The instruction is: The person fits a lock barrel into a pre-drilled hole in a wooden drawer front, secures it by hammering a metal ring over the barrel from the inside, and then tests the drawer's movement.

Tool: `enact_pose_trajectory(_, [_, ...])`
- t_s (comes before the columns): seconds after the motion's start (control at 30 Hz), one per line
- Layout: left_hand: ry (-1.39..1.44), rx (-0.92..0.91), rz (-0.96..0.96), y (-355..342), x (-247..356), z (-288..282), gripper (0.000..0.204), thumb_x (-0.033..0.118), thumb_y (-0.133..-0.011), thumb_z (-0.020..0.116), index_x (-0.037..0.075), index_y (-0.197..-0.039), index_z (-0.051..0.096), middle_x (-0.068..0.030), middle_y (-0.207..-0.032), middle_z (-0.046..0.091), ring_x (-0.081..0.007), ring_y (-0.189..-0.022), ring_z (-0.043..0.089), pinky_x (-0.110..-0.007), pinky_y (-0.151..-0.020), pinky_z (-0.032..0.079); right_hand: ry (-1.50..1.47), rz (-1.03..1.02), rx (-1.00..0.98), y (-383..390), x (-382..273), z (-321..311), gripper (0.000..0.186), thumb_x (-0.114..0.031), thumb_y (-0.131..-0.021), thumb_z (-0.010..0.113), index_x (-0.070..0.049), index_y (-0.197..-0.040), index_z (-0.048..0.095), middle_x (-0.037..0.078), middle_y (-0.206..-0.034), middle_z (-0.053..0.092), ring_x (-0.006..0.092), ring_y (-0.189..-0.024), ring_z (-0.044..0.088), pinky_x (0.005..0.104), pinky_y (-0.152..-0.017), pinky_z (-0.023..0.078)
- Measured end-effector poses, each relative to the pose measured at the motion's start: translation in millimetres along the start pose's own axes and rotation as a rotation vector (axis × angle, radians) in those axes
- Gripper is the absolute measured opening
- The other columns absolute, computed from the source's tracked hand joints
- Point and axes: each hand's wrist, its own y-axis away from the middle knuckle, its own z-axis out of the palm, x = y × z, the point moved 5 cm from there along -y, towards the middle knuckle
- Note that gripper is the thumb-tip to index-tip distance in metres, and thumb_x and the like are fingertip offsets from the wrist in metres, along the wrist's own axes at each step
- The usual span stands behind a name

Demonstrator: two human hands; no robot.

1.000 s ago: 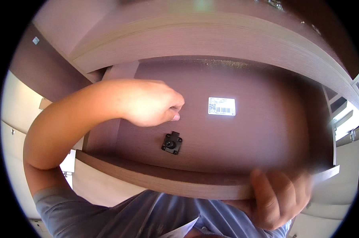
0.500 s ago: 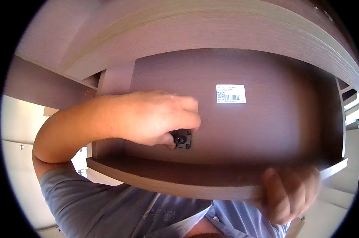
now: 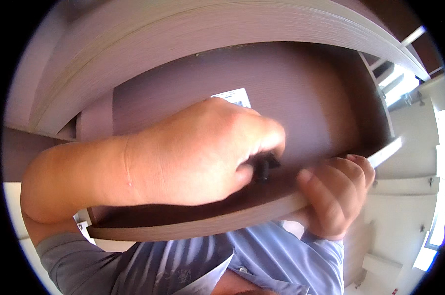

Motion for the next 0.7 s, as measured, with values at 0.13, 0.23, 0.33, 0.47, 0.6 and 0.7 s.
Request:
enact_pose_trajectory(0.13, [-0.046,-0.083,-0.003,-5,9,19,0.034,-0.002,-0.074,0.073,0.001,-0.107,0.069,-0.0182,-0.096,0.07,-0.0379,-0.086,0.071,-0.043,-0.073,0.057,-0.012,0.039,0.065,4,-1,4,0.055,-0.064,-0.076,0.074,-0.014,-0.099,0.076,-0.001,-0.08,0.064,0.0185,-0.075,0.061,0.0388,-0.078,0.047])
enact_pose_trajectory(0.23, [-0.011,-0.086,0.034,-4,10,17,0.034,-0.001,-0.074,0.073,0.001,-0.108,0.07,-0.0176,-0.094,0.069,-0.0388,-0.085,0.07,-0.044,-0.073,0.057,0.006,0.036,0.04,-2,-4,-1,0.056,-0.065,-0.076,0.073,-0.014,-0.099,0.075,0.0,-0.079,0.063,0.0191,-0.075,0.061,0.0388,-0.079,0.047])
enact_pose_trajectory(0.33, [-0.044,-0.06,0.101,-4,11,14,0.035,0.001,-0.074,0.074,0.002,-0.109,0.071,-0.0172,-0.092,0.068,-0.0387,-0.085,0.069,-0.044,-0.073,0.057,0.012,0.046,0.021,-6,-6,-3,0.056,-0.065,-0.076,0.073,-0.014,-0.099,0.075,0.0,-0.08,0.063,0.0195,-0.075,0.061,0.0381,-0.078,0.046])
enact_pose_trajectory(0.47, [-0.125,-0.13,0.089,-7,16,10,0.033,0.005,-0.076,0.074,0.002,-0.109,0.072,-0.017,-0.093,0.068,-0.0383,-0.086,0.068,-0.045,-0.074,0.056,-0.001,0.065,-0.017,-9,-6,-5,0.057,-0.064,-0.075,0.074,-0.013,-0.1,0.075,0.001,-0.08,0.064,0.0198,-0.074,0.061,0.0371,-0.076,0.045])
enact_pose_trajectory(0.6, [-0.13,-0.288,0.014,-6,18,2,0.034,0.008,-0.08,0.073,0.001,-0.112,0.072,-0.0174,-0.094,0.068,-0.0381,-0.086,0.068,-0.043,-0.074,0.055,-0.026,0.053,0.033,-11,-7,-4,0.058,-0.063,-0.073,0.076,-0.011,-0.099,0.075,0.001,-0.081,0.064,0.02,-0.074,0.061,0.0363,-0.075,0.046])
enact_pose_trajectory(0.7, [-0.135,-0.284,0.008,-2,23,-2,0.035,0.009,-0.084,0.071,-0.001,-0.118,0.07,-0.0188,-0.097,0.069,-0.0383,-0.088,0.069,-0.043,-0.076,0.055,-0.033,0.072,0.043,-9,-7,-6,0.057,-0.062,-0.072,0.077,-0.012,-0.1,0.076,0.001,-0.083,0.065,0.0199,-0.077,0.062,0.0381,-0.079,0.047])
